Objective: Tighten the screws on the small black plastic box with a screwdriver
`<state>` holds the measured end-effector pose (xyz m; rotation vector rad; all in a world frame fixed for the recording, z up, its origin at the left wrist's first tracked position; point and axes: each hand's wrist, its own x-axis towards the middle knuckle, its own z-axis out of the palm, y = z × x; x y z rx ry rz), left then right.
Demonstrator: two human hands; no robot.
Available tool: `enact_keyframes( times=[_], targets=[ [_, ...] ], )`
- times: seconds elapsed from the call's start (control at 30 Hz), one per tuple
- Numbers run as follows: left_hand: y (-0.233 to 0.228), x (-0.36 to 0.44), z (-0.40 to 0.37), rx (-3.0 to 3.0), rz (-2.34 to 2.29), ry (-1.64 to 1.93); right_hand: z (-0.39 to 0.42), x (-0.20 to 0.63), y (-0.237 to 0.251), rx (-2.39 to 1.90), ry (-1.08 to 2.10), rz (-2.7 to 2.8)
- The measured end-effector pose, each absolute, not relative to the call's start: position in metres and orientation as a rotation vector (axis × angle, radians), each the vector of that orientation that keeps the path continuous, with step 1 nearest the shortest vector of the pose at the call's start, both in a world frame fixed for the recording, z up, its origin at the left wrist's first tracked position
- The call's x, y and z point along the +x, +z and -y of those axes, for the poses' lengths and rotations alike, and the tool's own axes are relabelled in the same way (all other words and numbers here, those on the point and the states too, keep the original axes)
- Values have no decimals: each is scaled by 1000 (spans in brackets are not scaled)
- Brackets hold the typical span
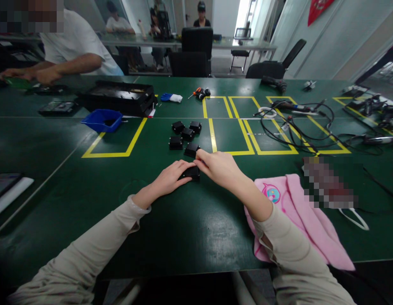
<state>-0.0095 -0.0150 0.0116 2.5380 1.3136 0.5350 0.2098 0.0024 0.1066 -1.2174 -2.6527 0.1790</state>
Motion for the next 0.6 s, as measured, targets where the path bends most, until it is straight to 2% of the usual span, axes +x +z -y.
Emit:
enact_keyframes(
  times=[0.6],
  targets=[
    [11,-9,15,2535,-1307,546,-1,210,106,-1191,258,2623]
  ],
)
